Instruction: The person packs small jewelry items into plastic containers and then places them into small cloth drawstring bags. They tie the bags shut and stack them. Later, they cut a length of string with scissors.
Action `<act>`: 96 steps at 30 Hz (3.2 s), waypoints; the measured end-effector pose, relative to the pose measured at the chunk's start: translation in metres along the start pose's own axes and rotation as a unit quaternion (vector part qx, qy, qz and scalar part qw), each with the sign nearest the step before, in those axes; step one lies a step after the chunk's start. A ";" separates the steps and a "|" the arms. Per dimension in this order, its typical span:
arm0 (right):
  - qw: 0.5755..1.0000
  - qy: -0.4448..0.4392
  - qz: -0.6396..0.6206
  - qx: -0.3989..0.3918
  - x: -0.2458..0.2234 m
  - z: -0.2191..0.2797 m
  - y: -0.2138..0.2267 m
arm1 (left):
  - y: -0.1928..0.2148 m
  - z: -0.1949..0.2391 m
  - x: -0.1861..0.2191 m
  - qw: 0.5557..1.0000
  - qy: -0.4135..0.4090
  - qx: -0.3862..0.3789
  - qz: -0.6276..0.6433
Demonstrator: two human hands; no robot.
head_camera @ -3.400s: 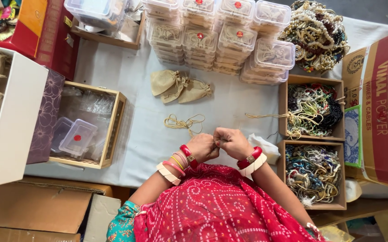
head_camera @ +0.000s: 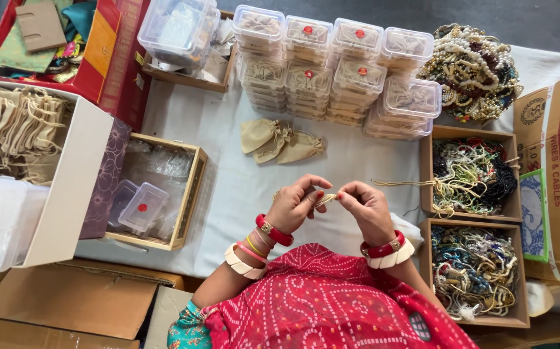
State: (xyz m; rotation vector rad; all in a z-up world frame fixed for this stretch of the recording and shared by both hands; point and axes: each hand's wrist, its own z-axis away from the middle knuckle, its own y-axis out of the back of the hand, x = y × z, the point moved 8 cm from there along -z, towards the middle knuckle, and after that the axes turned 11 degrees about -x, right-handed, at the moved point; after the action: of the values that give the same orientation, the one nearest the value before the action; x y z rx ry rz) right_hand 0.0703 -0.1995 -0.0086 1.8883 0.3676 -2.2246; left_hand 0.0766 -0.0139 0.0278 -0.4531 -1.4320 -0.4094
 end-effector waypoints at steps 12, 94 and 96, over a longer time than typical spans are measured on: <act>0.964 0.110 0.221 0.095 -0.077 0.015 -0.021 | 0.011 0.005 0.008 0.997 -0.033 0.045 -0.059; 0.958 0.134 0.249 -0.054 -0.027 -0.012 -0.052 | 0.017 0.007 -0.061 0.986 0.069 0.038 0.146; 0.969 0.032 -0.131 -0.209 0.005 -0.017 -0.070 | 0.027 0.012 -0.041 0.995 -0.001 0.088 -0.039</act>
State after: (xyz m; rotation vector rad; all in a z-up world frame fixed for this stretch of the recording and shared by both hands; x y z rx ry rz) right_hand 0.0641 -0.1277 -0.0120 1.7619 1.0611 -2.0227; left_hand 0.0768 0.0157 -0.0138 -0.2566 -1.4771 -0.3415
